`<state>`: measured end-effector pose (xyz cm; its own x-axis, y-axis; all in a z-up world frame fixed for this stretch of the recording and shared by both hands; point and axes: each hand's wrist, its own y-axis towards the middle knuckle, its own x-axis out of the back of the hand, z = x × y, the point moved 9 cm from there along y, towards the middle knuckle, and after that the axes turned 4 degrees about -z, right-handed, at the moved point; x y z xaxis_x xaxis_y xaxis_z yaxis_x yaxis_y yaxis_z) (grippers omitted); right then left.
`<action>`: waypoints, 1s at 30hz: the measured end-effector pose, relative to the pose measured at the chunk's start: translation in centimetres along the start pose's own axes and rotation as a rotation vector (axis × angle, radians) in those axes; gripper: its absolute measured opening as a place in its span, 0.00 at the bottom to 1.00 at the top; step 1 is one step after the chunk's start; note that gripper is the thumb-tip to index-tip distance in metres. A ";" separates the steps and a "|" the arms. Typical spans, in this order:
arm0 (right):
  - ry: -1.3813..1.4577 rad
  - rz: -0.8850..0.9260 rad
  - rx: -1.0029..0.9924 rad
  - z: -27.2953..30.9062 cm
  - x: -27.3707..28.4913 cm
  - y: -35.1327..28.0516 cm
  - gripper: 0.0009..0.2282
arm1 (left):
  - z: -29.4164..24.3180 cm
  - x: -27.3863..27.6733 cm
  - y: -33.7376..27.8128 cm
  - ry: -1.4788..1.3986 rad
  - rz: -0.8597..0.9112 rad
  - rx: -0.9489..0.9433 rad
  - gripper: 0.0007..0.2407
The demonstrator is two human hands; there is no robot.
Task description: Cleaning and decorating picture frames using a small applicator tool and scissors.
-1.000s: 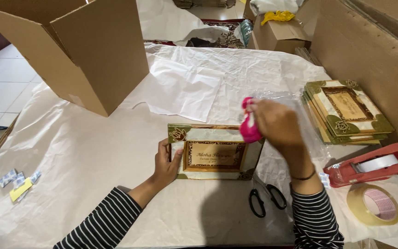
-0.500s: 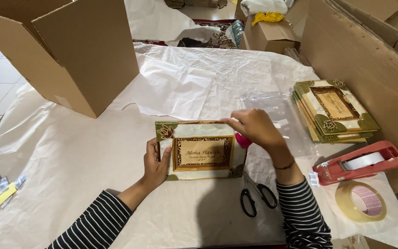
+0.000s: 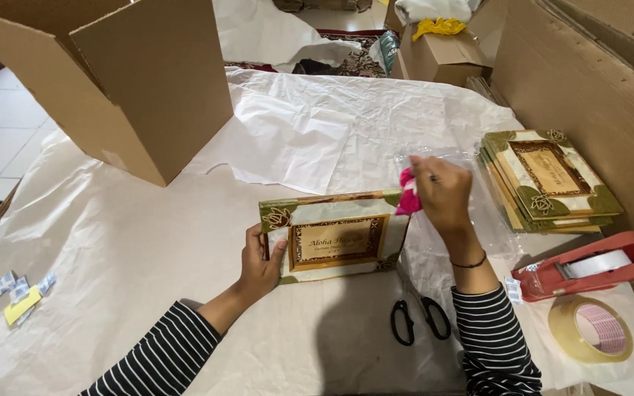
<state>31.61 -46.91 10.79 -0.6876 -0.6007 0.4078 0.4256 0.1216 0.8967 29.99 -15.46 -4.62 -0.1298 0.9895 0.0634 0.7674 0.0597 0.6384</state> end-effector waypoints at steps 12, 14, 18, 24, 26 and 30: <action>-0.058 0.123 0.165 3.7 -2.5 0.1 0.13 | -0.3 -0.4 0.0 -0.061 0.025 -0.032 0.14; -0.148 0.232 0.197 4.6 -3.9 -0.4 0.13 | -0.6 -0.3 0.1 -0.055 0.031 -0.045 0.14; -0.179 0.286 0.123 3.9 -4.4 -0.9 0.20 | -0.8 -0.3 0.1 -0.052 0.031 -0.046 0.13; -0.222 0.218 0.115 3.6 -3.4 -0.6 0.21 | -0.4 -0.4 0.0 -0.055 0.038 -0.034 0.14; -0.242 0.184 0.124 3.2 -3.3 -0.7 0.22 | -0.3 -0.3 0.1 -0.060 0.038 -0.025 0.14; -0.280 0.044 0.132 1.2 -2.1 -0.9 0.21 | -0.1 -0.3 -0.1 -0.068 0.032 -0.032 0.14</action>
<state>31.91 -44.79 9.33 -0.8131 -0.3538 0.4623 0.3916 0.2552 0.8840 29.93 -15.75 -4.61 -0.0617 0.9975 0.0333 0.7497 0.0243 0.6613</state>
